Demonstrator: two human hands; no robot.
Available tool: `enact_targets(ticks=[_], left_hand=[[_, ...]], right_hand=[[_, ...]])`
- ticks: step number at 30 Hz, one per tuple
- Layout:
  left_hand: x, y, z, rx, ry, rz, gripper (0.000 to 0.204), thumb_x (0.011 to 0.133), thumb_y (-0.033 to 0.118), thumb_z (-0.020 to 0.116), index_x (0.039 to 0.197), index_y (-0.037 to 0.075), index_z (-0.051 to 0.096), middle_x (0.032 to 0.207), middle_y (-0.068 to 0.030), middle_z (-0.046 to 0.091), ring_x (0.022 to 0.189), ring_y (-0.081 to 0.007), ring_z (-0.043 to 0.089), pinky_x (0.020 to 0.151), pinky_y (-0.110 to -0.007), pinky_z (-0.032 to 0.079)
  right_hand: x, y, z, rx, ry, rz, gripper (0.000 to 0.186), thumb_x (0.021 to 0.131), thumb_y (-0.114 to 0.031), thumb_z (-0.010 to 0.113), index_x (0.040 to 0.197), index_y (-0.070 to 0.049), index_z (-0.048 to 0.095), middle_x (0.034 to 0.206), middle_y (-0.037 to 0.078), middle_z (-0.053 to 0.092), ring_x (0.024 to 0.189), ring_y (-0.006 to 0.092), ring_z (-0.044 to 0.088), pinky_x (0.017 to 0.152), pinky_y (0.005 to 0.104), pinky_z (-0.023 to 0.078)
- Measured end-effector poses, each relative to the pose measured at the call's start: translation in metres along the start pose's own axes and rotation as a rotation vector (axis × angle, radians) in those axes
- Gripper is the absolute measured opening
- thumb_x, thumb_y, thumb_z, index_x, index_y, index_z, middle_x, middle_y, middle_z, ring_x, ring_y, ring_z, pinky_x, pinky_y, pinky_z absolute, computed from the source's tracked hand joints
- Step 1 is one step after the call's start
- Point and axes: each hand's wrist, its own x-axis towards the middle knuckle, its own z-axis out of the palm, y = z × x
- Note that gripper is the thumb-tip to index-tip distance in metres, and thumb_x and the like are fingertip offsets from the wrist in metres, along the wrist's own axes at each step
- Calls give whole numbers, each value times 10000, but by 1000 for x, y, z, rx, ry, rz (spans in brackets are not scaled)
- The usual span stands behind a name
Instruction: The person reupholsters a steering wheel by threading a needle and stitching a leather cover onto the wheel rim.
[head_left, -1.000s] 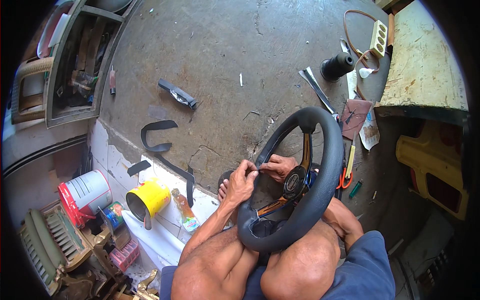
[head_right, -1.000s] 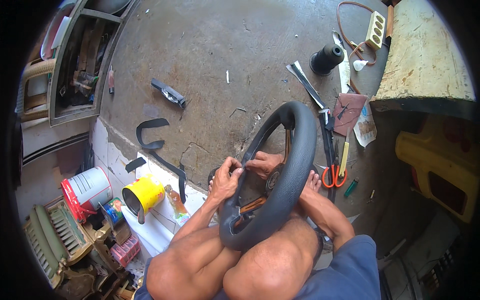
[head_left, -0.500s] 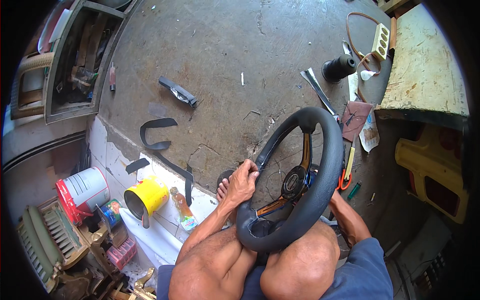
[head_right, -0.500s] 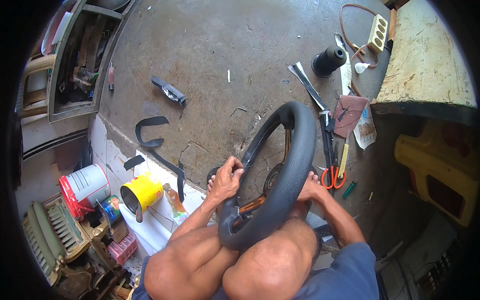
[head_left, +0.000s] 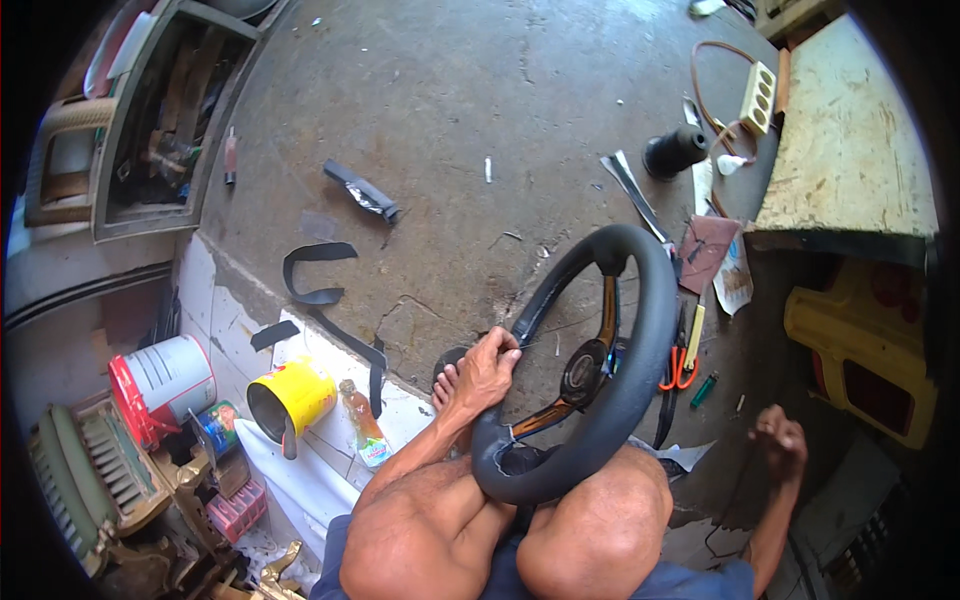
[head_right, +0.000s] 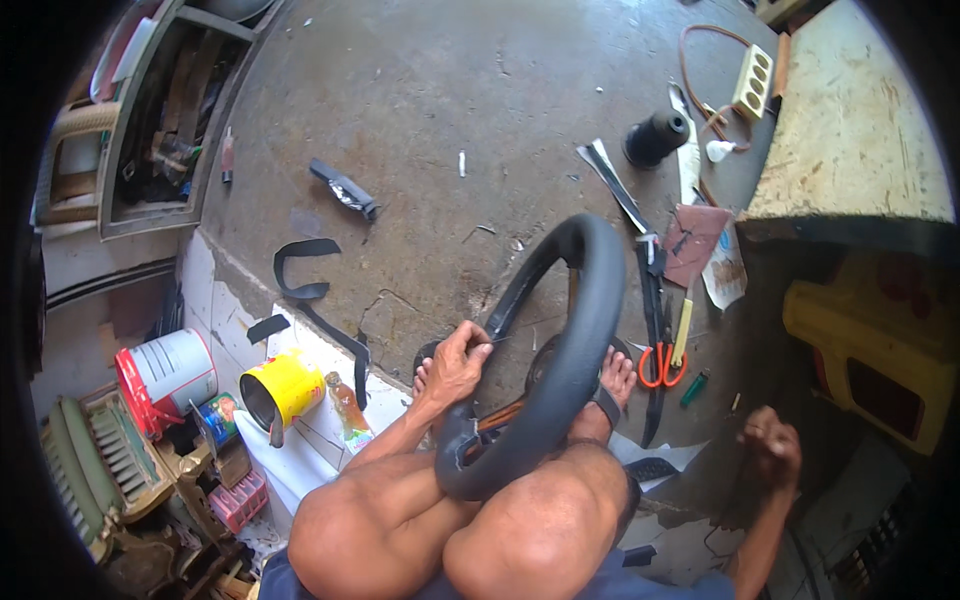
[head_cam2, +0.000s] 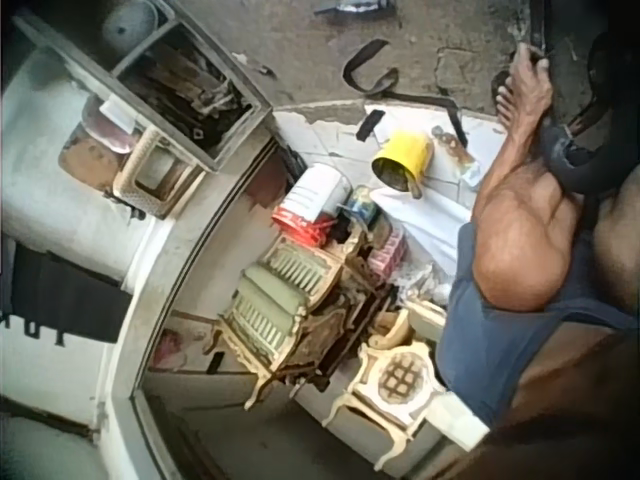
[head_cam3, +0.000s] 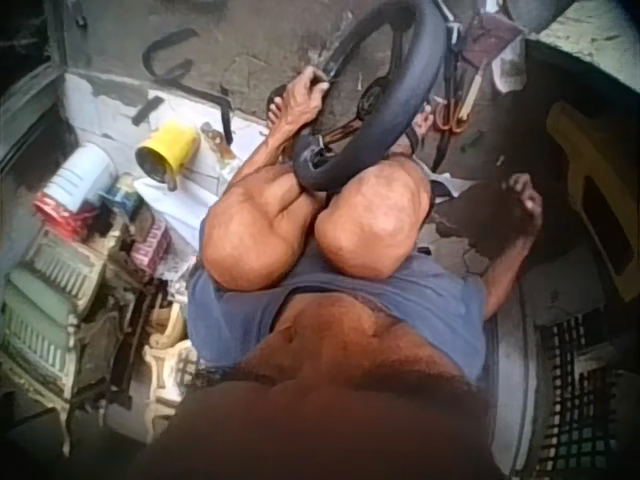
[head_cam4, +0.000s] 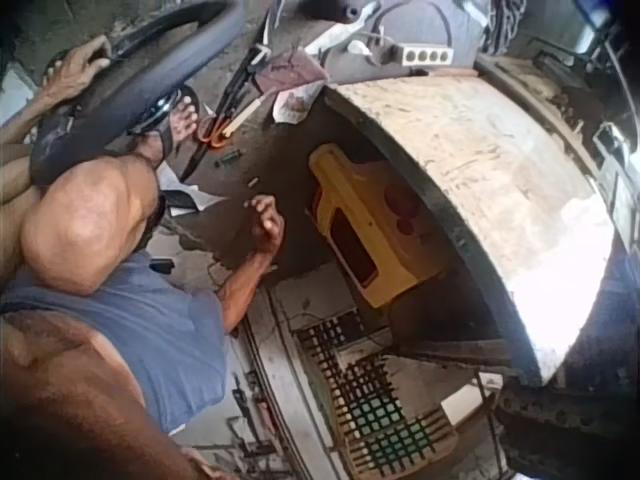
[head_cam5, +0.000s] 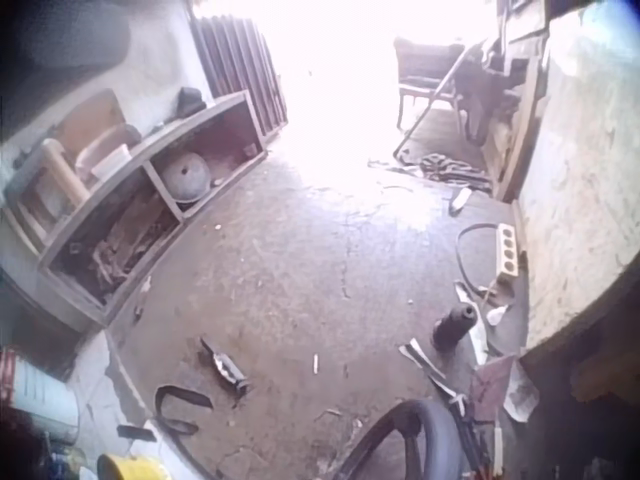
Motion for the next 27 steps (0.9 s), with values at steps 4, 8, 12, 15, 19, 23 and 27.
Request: enact_targets(ticks=[4,8,12,15,19,23,27], left_hand=[[1,4,4,-38,91,-15,147,916,111,648,1009,23,577,866,-151,662,789,-287,662,738,-389,508],[4,2,3,-167,193,-52,133,929,114,658,1007,28,593,810,-75,650,745,-171,624,700,-331,499],[25,9,-10,-310,289,36,117,938,114,664,992,27,607,786,-27,631,731,-102,587,682,-287,494],[41,38,-25,-423,318,122,110,944,118,662,977,27,610,790,-19,636,722,-99,587,686,-279,498],[49,83,-56,-558,356,255,97,937,92,684,981,44,612,848,27,602,779,-62,553,708,-233,471],[47,121,-89,-495,372,368,93,940,82,692,983,48,616,851,31,602,781,-55,549,708,-221,464],[50,146,-111,-436,344,429,99,941,82,702,983,46,620,836,34,604,773,-53,551,703,-215,461]], right_hand=[[-78,-29,-61,103,161,-205,174,833,-266,634,855,-107,569,967,51,523,959,201,525,880,387,439],[-126,-65,-82,133,247,-259,132,948,-220,589,992,-100,557,1008,44,506,1006,183,521,914,369,453],[-107,-88,-75,30,289,-425,178,998,-223,563,1094,-74,542,1047,42,502,989,186,526,893,365,456],[-125,-119,-132,25,194,-593,255,1039,-219,509,1194,-23,557,1164,78,568,1052,216,557,923,394,479],[-179,-151,-188,173,329,-702,348,1083,-224,415,1321,0,533,1301,166,607,1120,264,602,996,428,500],[-136,-146,-106,346,1014,-931,371,1091,-250,410,1339,-10,547,1262,157,645,930,172,626,831,336,540],[-171,-117,-150,338,1008,-1022,367,1085,-276,437,1332,-35,562,1188,98,654,800,113,509,705,278,439]])
